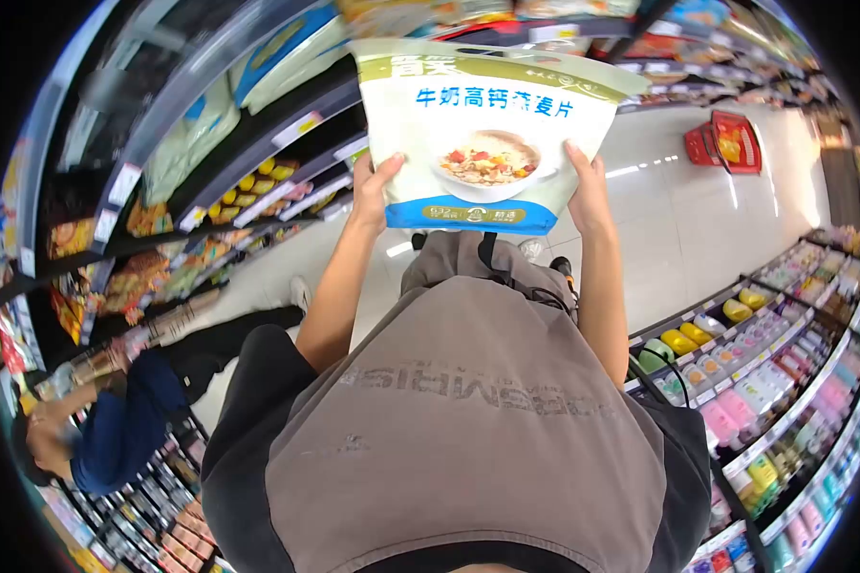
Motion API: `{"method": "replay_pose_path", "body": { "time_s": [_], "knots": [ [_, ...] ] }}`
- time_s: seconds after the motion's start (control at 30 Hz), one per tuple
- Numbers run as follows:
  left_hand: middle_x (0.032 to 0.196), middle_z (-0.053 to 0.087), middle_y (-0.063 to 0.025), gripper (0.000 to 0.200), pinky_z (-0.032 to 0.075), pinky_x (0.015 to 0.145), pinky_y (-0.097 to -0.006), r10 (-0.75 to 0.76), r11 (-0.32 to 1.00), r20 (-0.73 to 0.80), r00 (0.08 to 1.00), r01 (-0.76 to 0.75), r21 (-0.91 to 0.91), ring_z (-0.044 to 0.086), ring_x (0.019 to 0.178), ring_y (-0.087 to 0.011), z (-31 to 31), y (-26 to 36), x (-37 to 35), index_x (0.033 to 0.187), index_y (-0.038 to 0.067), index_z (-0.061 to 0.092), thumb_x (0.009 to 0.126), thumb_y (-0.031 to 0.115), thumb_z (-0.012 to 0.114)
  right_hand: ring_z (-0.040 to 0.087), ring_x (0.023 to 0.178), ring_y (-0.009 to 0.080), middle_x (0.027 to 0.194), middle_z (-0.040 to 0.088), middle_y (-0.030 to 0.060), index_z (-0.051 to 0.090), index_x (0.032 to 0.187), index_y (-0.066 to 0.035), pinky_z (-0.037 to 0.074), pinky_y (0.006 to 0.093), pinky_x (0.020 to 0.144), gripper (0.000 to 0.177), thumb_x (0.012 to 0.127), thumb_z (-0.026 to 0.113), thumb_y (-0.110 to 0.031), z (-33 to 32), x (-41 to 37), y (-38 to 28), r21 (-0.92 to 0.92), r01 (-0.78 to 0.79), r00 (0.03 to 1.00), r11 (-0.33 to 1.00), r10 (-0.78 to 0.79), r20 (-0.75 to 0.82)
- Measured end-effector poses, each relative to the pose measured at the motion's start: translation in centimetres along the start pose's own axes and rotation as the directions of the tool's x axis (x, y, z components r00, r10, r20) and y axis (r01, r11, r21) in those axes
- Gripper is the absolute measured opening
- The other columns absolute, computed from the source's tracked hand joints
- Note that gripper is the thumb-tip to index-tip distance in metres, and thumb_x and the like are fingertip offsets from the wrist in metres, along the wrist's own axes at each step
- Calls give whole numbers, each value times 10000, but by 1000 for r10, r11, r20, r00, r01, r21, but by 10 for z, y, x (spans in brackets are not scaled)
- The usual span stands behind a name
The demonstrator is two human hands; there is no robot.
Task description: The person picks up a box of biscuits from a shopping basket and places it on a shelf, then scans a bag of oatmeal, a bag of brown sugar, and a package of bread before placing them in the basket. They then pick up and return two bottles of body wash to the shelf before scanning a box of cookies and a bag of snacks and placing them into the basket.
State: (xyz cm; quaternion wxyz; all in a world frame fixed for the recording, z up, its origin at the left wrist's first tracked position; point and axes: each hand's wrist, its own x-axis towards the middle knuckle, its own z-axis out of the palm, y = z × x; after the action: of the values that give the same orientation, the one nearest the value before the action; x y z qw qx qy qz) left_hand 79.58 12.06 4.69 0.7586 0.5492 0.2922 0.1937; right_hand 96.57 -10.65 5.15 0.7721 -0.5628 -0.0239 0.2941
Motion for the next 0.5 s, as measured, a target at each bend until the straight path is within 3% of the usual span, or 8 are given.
{"method": "replay_pose_path", "body": {
  "time_s": [0.03, 0.07, 0.13, 0.23, 0.27, 0.43, 0.5],
  "knots": [
    [940, 615, -119, 474, 468, 757, -285, -6, 997, -30, 1000, 4, -74, 594, 827, -177, 24, -5, 1, 1063, -46, 553, 744, 289, 657, 549, 1044, 203, 1138, 569, 148, 435, 1233, 58, 424, 328, 898, 531, 846, 624, -254, -22, -6, -14, 21, 35, 997, 999, -34, -63],
    [972, 614, -129, 472, 482, 783, -306, 14, 995, 49, 999, -9, -104, 610, 861, -197, 45, -9, 2, 1086, -43, 540, 757, 277, 650, 549, 1044, 203, 1138, 569, 148, 435, 1233, 58, 424, 328, 898, 531, 846, 624, -254, -47, -10, -25, 39, 64, 994, 997, -60, -93],
    [1006, 608, -140, 505, 487, 800, -318, 19, 990, 108, 994, -4, -140, 612, 888, -212, 75, -14, 6, 1127, -45, 513, 769, 285, 644, 554, 1032, 198, 1115, 577, 154, 410, 1251, 60, 422, 323, 896, 558, 869, 579, -310, -87, -17, -39, 110, 190, 980, 976, -195, 40],
    [1097, 580, -163, 589, 481, 852, -350, 15, 970, 193, 981, 32, -239, 600, 969, -248, 130, -29, 6, 1215, -44, 444, 790, 317, 634, 562, 1013, 201, 1116, 572, 166, 387, 1266, 58, 422, 322, 888, 597, 877, 547, -366, -145, -38, -70, 199, 262, 959, 944, -277, 52],
    [1154, 559, -176, 641, 471, 889, -371, -5, 957, 251, 968, 77, -279, 585, 1021, -271, 143, -34, 3, 1263, -42, 403, 800, 341, 628, 575, 977, 210, 1115, 571, 178, 381, 1272, 56, 430, 325, 869, 683, 850, 559, -451, -152, -46, -83, 144, 313, 947, 939, -320, 27],
    [1306, 464, -176, 738, 378, 1005, -443, -28, 919, 351, 936, 162, -359, 476, 1179, -314, 190, -30, -6, 1336, 9, 349, 817, 476, 586, 579, 969, 225, 1120, 567, 196, 359, 1288, 57, 432, 328, 853, 811, 802, 566, -559, -182, -45, -137, 43, 447, 884, 894, -448, 135],
    [1317, 456, -167, 718, 364, 1016, -432, -74, 758, 356, 932, 285, -587, 462, 1195, -313, 203, -35, -4, 1343, 9, 343, 829, 452, 577, 580, 968, 233, 1118, 566, 202, 350, 1293, 58, 431, 329, 849, 847, 789, 563, -589, -191, -37, -152, 32, 482, 857, 876, -479, 192]
  ]
}}
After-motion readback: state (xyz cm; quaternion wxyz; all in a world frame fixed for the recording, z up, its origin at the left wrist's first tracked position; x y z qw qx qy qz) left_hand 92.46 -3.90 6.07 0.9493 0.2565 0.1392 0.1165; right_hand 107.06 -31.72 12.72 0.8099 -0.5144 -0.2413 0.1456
